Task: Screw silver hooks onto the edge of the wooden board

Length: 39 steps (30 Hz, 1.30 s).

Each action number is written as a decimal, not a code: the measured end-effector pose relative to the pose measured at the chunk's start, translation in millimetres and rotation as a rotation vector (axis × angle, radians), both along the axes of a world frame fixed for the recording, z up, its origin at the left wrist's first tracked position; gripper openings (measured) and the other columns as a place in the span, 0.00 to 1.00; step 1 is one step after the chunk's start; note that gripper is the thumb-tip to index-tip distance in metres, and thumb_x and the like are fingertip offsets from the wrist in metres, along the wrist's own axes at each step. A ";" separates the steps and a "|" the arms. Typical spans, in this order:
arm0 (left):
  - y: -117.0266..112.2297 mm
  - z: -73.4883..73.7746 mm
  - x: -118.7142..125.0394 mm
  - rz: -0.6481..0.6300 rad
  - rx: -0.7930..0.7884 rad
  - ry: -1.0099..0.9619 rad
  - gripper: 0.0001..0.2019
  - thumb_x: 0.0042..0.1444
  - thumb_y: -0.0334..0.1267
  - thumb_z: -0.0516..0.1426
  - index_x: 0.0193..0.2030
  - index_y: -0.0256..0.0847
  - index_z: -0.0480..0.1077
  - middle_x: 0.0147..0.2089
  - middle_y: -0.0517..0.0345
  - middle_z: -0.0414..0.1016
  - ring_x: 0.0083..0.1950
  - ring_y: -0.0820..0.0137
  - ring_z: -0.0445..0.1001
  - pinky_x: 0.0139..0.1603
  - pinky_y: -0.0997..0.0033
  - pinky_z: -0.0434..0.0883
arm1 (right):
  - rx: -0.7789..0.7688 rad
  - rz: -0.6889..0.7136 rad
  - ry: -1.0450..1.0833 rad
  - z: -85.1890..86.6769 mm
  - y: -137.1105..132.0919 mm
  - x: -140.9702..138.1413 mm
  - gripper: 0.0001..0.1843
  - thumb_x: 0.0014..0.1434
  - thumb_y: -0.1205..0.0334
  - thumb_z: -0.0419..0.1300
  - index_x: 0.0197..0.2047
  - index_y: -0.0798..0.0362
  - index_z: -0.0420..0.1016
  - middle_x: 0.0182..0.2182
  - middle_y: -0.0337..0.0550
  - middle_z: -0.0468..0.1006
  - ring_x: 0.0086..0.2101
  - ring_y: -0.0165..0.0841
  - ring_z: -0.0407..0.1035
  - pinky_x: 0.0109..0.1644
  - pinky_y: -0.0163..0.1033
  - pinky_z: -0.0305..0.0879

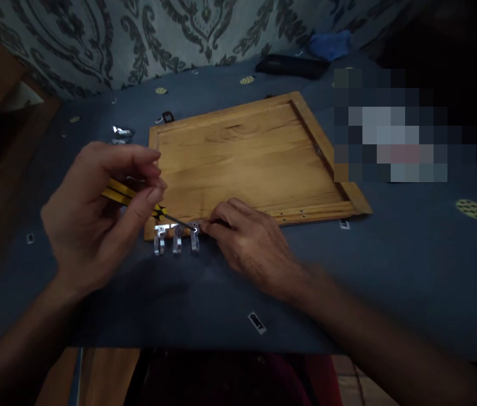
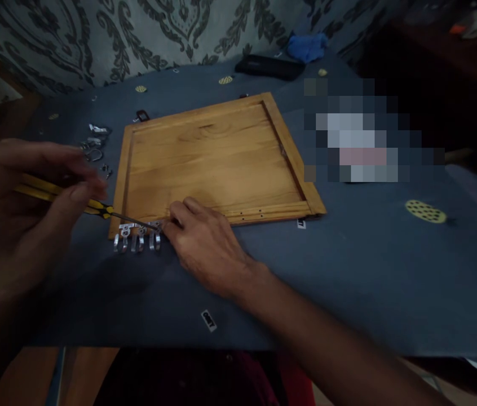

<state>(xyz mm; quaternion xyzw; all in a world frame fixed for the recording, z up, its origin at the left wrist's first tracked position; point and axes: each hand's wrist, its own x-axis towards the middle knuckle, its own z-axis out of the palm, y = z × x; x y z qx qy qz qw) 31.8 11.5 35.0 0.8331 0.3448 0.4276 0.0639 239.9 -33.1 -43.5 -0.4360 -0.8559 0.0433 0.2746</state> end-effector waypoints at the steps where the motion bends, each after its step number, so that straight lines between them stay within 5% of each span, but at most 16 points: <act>1: 0.1 -1.4 0.7 -0.021 -0.024 -0.025 0.19 0.61 0.32 0.62 0.58 0.52 0.74 0.44 0.59 0.77 0.41 0.67 0.79 0.41 0.59 0.80 | 0.008 0.003 0.005 -0.4 0.1 0.1 0.14 0.69 0.73 0.53 0.42 0.57 0.81 0.37 0.49 0.78 0.38 0.38 0.67 0.38 0.43 0.65; 7: 5.6 0.7 -2.6 -0.019 -0.022 0.062 0.25 0.58 0.34 0.65 0.62 0.55 0.70 0.46 0.59 0.77 0.42 0.66 0.80 0.41 0.61 0.79 | 0.025 0.002 0.008 -1.6 0.2 0.4 0.13 0.68 0.74 0.54 0.42 0.57 0.81 0.38 0.48 0.79 0.39 0.37 0.67 0.38 0.42 0.64; 11: 14.6 13.0 -13.7 0.016 0.098 0.307 0.29 0.56 0.42 0.66 0.65 0.52 0.67 0.39 0.62 0.76 0.30 0.70 0.75 0.25 0.71 0.73 | 0.030 -0.004 0.014 -2.2 0.6 0.3 0.12 0.69 0.72 0.55 0.40 0.56 0.81 0.37 0.47 0.78 0.38 0.37 0.66 0.37 0.42 0.63; 14: 20.8 21.3 -20.5 0.002 0.154 0.416 0.29 0.53 0.47 0.67 0.62 0.50 0.71 0.34 0.66 0.72 0.23 0.77 0.67 0.24 0.76 0.69 | 0.042 -0.015 0.004 -2.7 0.9 -0.5 0.12 0.69 0.72 0.55 0.40 0.55 0.80 0.37 0.47 0.78 0.37 0.37 0.66 0.36 0.42 0.62; 22: 19.7 31.3 -17.4 0.000 0.068 0.402 0.24 0.51 0.45 0.70 0.55 0.49 0.74 0.34 0.68 0.73 0.24 0.78 0.69 0.21 0.79 0.65 | 0.033 -0.009 -0.009 -0.1 1.2 -1.0 0.13 0.68 0.73 0.55 0.42 0.56 0.82 0.37 0.47 0.78 0.37 0.37 0.66 0.36 0.42 0.62; 31: 7.6 32.5 -8.1 0.118 0.029 0.358 0.21 0.49 0.55 0.70 0.46 0.48 0.76 0.37 0.65 0.76 0.21 0.74 0.73 0.15 0.74 0.66 | -0.004 0.005 -0.008 0.8 0.9 0.9 0.14 0.67 0.75 0.54 0.42 0.56 0.82 0.38 0.47 0.78 0.39 0.37 0.67 0.38 0.42 0.63; 39: 5.1 35.7 -5.7 -0.057 -0.106 0.323 0.13 0.57 0.43 0.66 0.48 0.47 0.76 0.37 0.63 0.77 0.31 0.70 0.76 0.22 0.73 0.73 | -0.036 0.019 0.025 1.1 2.2 0.8 0.15 0.67 0.75 0.54 0.44 0.56 0.82 0.38 0.48 0.77 0.38 0.37 0.67 0.38 0.41 0.64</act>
